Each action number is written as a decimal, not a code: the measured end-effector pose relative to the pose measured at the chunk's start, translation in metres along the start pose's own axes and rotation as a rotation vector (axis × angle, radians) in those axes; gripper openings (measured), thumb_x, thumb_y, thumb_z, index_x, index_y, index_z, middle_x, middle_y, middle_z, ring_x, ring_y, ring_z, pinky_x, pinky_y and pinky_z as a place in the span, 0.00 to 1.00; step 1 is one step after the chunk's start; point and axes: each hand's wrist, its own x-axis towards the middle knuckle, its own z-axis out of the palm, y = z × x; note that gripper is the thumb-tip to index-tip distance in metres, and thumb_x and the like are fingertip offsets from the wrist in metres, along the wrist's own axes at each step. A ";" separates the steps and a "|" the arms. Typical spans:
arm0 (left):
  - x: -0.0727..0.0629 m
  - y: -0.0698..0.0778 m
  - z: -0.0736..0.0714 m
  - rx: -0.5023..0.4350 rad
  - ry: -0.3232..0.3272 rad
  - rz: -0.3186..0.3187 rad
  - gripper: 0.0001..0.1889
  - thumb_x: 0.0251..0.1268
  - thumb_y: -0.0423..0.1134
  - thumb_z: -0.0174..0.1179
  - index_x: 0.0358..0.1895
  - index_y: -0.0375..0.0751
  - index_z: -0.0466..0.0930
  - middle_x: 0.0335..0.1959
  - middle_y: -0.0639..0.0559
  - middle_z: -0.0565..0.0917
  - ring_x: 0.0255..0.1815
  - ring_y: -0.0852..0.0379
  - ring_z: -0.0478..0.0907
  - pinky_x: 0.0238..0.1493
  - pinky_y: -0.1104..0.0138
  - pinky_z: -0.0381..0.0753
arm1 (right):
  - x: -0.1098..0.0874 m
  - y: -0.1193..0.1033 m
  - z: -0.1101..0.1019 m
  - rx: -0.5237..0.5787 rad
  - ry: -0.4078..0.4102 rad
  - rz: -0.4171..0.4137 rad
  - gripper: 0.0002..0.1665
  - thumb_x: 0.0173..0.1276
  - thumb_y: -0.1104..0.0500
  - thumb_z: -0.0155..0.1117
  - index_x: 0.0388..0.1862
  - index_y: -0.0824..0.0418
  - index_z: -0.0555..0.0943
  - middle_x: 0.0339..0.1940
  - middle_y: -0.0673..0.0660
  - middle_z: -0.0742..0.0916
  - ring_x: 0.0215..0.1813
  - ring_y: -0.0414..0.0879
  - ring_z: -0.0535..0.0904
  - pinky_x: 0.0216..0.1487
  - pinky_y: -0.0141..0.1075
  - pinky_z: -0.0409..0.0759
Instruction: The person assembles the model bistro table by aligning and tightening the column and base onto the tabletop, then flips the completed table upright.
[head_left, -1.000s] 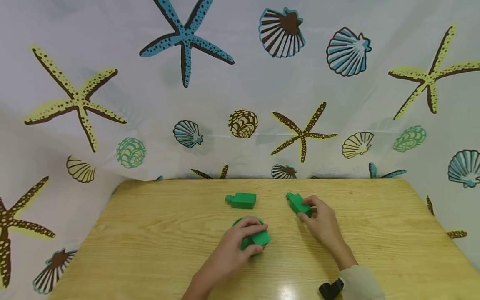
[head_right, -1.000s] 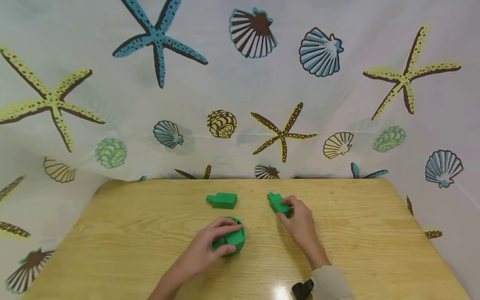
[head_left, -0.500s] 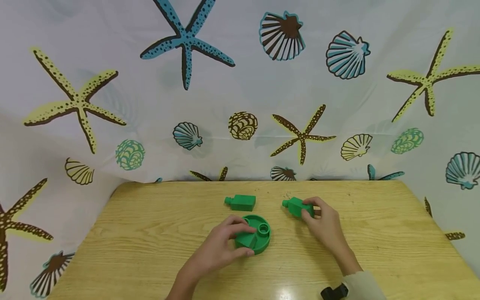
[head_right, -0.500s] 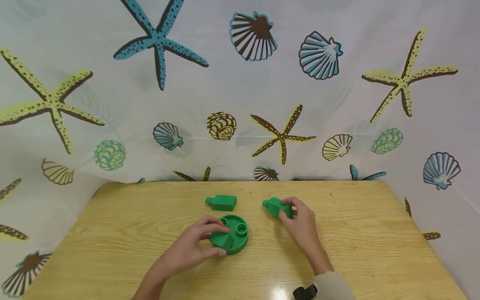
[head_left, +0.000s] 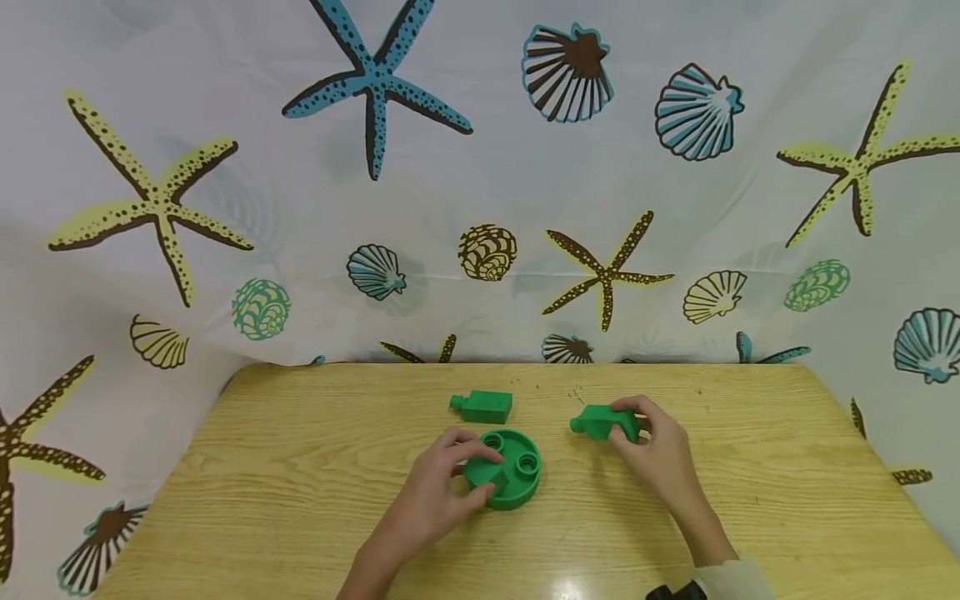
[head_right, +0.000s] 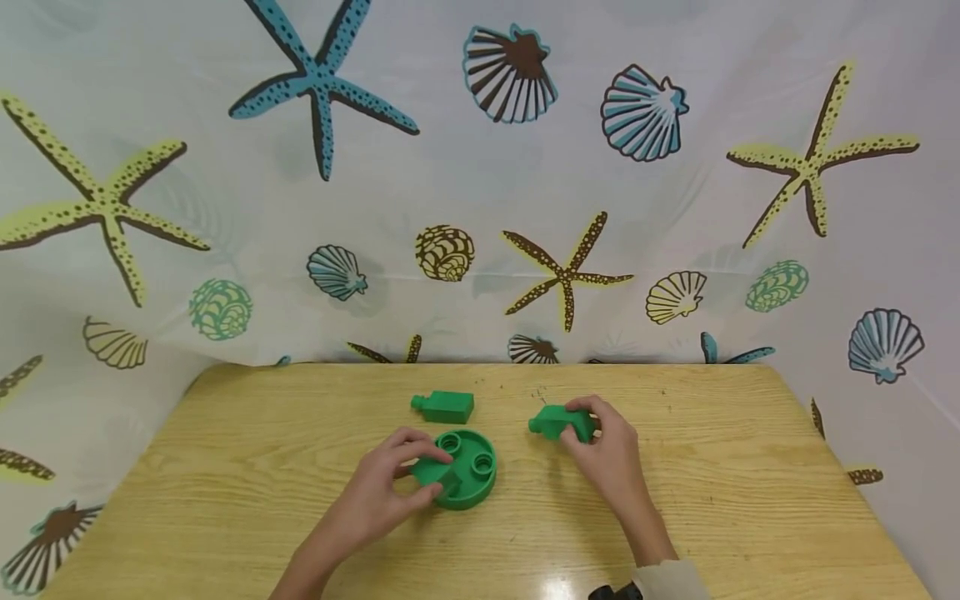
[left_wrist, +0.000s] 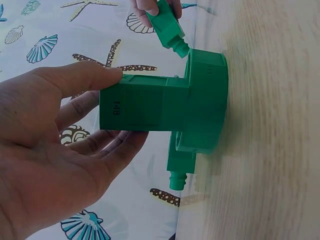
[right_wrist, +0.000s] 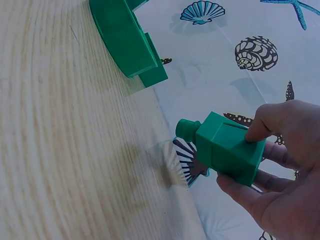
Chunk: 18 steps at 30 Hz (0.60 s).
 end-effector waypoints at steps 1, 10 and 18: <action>0.000 -0.001 0.000 -0.003 0.007 0.004 0.12 0.63 0.27 0.70 0.48 0.42 0.87 0.52 0.50 0.76 0.57 0.49 0.77 0.56 0.53 0.84 | -0.001 0.000 0.000 0.000 -0.002 -0.002 0.14 0.69 0.68 0.64 0.52 0.61 0.83 0.54 0.63 0.86 0.54 0.57 0.85 0.43 0.34 0.86; -0.001 -0.009 0.000 -0.010 0.055 0.027 0.16 0.62 0.22 0.66 0.49 0.44 0.88 0.55 0.50 0.79 0.60 0.49 0.78 0.59 0.53 0.82 | -0.005 -0.004 -0.002 0.054 -0.017 -0.074 0.15 0.69 0.69 0.69 0.54 0.63 0.82 0.54 0.62 0.86 0.53 0.56 0.85 0.45 0.36 0.87; 0.000 -0.014 0.002 -0.009 0.104 0.070 0.14 0.63 0.25 0.68 0.46 0.47 0.89 0.53 0.48 0.81 0.56 0.48 0.80 0.55 0.57 0.85 | -0.008 -0.015 0.001 0.112 -0.049 -0.145 0.16 0.71 0.66 0.70 0.56 0.64 0.82 0.54 0.60 0.86 0.54 0.55 0.85 0.47 0.35 0.87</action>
